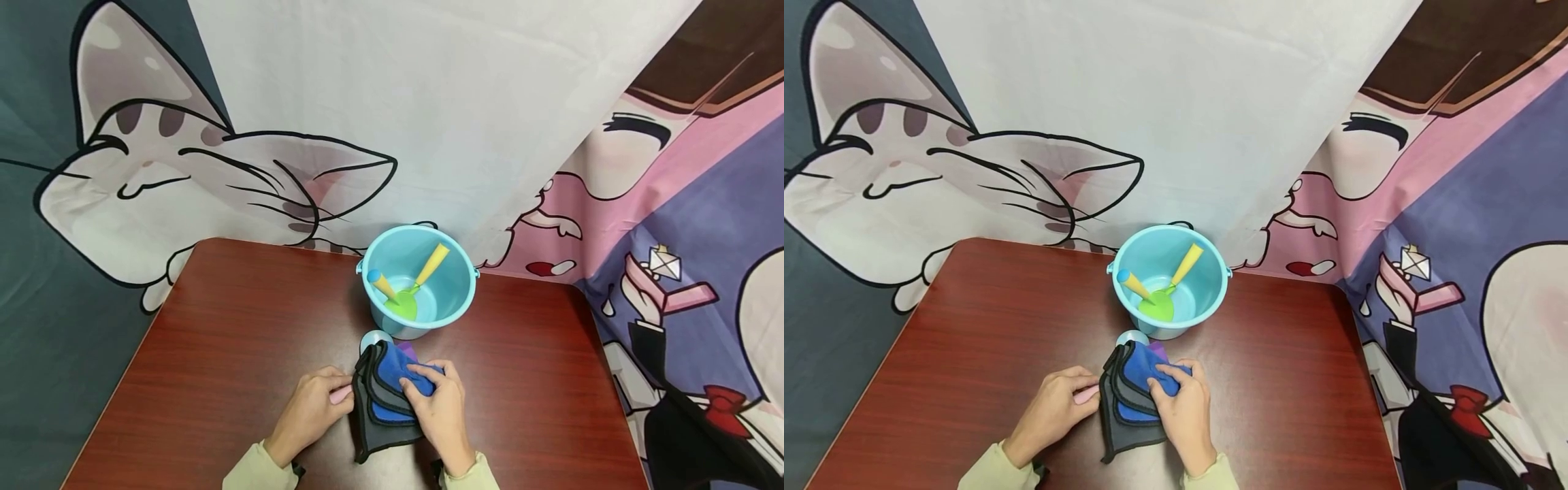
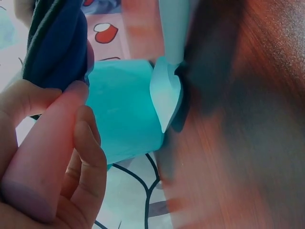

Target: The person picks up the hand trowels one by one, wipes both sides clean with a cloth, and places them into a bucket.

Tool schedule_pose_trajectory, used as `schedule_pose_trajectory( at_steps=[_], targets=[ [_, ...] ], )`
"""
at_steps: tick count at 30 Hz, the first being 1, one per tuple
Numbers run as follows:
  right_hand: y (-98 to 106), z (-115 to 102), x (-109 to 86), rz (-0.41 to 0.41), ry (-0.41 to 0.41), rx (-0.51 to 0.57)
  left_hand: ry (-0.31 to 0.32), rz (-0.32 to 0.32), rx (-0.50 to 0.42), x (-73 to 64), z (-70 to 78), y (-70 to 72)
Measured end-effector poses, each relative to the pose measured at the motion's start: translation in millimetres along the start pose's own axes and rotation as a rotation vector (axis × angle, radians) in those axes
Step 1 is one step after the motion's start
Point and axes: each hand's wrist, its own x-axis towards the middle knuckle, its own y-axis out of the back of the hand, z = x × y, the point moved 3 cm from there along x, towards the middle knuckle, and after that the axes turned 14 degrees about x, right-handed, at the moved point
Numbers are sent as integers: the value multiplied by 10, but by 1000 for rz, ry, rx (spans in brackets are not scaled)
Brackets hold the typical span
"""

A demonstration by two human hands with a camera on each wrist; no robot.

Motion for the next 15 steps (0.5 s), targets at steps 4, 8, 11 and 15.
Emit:
schedule_pose_trajectory(
  at_steps=[4,8,11,15],
  targets=[
    [23,19,15,1,-37,-3,-11,-2,-7,2,2,10],
    [57,47,37,21,-48,-13,-31,13,-14,-3,-14,35],
    [91,73,54,39,-62,-24,-32,14,-5,-10,-32,55],
    [138,107,73,61,-67,-36,-1,-25,9,-18,-57,67]
  ],
)
